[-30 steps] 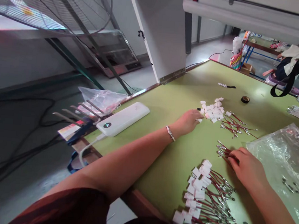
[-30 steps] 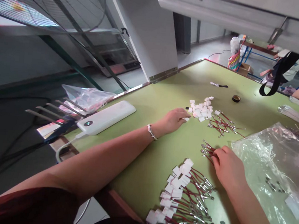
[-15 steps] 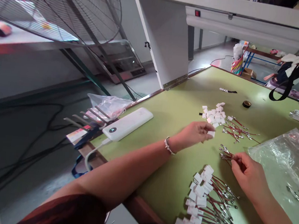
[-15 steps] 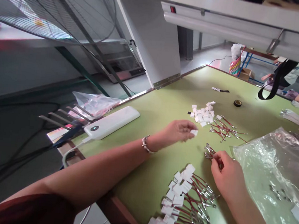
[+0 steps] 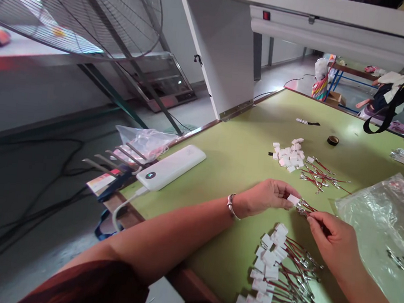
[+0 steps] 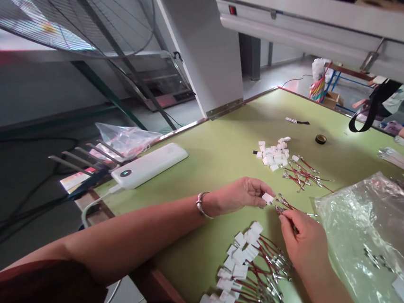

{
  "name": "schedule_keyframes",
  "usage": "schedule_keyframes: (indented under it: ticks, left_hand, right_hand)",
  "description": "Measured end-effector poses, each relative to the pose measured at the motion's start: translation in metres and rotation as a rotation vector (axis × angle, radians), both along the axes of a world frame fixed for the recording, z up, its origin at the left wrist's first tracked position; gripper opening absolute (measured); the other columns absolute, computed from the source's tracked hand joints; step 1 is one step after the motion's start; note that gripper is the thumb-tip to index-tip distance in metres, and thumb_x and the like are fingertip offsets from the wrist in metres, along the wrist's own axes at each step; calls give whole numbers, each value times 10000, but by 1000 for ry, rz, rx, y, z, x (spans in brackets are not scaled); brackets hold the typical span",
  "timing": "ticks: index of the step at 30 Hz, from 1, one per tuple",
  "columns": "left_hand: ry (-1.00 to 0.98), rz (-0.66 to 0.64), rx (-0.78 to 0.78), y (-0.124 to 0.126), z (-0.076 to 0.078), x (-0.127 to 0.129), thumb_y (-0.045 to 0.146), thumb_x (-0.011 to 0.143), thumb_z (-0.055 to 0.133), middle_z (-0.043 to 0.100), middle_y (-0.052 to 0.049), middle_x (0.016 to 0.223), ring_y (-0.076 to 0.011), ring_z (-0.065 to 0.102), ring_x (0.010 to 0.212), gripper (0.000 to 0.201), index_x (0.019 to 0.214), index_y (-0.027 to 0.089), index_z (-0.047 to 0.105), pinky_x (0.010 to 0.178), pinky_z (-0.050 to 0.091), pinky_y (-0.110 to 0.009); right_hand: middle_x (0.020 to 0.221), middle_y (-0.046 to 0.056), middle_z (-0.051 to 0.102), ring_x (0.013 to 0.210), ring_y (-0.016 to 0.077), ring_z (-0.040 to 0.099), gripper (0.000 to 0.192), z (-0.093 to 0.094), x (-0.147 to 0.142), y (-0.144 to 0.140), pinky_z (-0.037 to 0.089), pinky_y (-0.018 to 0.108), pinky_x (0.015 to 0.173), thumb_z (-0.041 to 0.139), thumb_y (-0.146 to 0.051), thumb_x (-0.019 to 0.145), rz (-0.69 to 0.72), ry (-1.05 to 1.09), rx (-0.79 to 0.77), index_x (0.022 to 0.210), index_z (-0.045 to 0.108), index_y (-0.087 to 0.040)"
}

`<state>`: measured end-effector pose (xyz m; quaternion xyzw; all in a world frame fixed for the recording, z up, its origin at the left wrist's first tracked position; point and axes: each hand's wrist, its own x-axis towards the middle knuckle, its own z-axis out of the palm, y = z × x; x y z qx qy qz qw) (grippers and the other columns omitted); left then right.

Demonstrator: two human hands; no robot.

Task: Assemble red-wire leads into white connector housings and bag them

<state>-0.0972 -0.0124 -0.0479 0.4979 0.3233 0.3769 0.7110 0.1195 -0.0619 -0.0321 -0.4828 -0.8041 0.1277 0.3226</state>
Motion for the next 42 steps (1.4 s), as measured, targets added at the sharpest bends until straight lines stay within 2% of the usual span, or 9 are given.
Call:
schedule_keyframes:
  ticks: [5,10,12,15,22,29,32,37,42]
  left_hand:
    - [46,-35,-9,0,1,-2,208,637,804,675,5,686,-77,568,607,273,892,161,720,555,407,-205]
    - [35,-117,11,1,3,-4,288,639,821,651,15,666,-57,515,558,299,887,154,723,515,385,-195]
    - [92,-120,16,2,3,-4,289,621,833,633,27,633,-55,505,542,318,882,148,719,514,395,-197]
    - [152,-106,16,2,1,-2,243,599,841,637,31,628,-58,530,556,322,875,142,709,550,432,-205]
    - [34,-153,-54,0,1,-1,288,600,851,685,7,673,-65,571,553,348,872,136,696,538,447,-206]
    - [-24,-333,-155,0,1,-6,320,580,864,702,-2,691,-61,584,529,400,872,132,666,504,454,-181]
    - [3,-329,-145,-1,1,-5,299,586,853,703,5,691,-57,580,516,390,878,138,649,512,463,-184]
    - [196,-242,-25,-5,5,2,249,554,849,645,44,584,-66,566,491,400,881,137,646,510,457,-204]
    - [288,-250,5,-10,5,8,277,572,824,612,53,534,-72,551,480,366,869,141,659,485,427,-204]
  right_hand:
    - [730,-23,665,639,103,590,128,-3,4,2,427,224,594,534,-246,904,10,-78,173,854,648,-215]
    - [712,-1,645,655,125,562,160,-2,7,5,379,240,579,520,-172,904,29,-298,407,831,660,-199]
    - [718,10,652,652,132,566,175,-3,7,5,367,250,575,510,-158,905,33,-332,441,817,658,-189]
    - [726,13,666,625,128,581,177,-5,5,4,375,252,572,487,-196,922,52,-290,377,838,641,-177]
    - [657,-17,652,557,121,575,201,-10,6,7,375,241,537,458,-259,940,108,-255,230,836,619,-200]
    - [618,-44,604,554,82,543,166,-5,8,9,393,201,569,487,-229,925,237,-116,138,808,602,-200]
    - [598,-31,587,536,96,520,200,-6,8,8,349,225,543,471,-223,925,226,-209,211,782,608,-193]
    - [522,-16,508,499,125,468,277,-11,4,2,247,283,517,448,-158,910,134,-415,442,668,581,-184]
    - [530,-24,529,466,117,467,240,-21,-1,-4,242,266,498,422,-182,899,110,-387,309,703,559,-187]
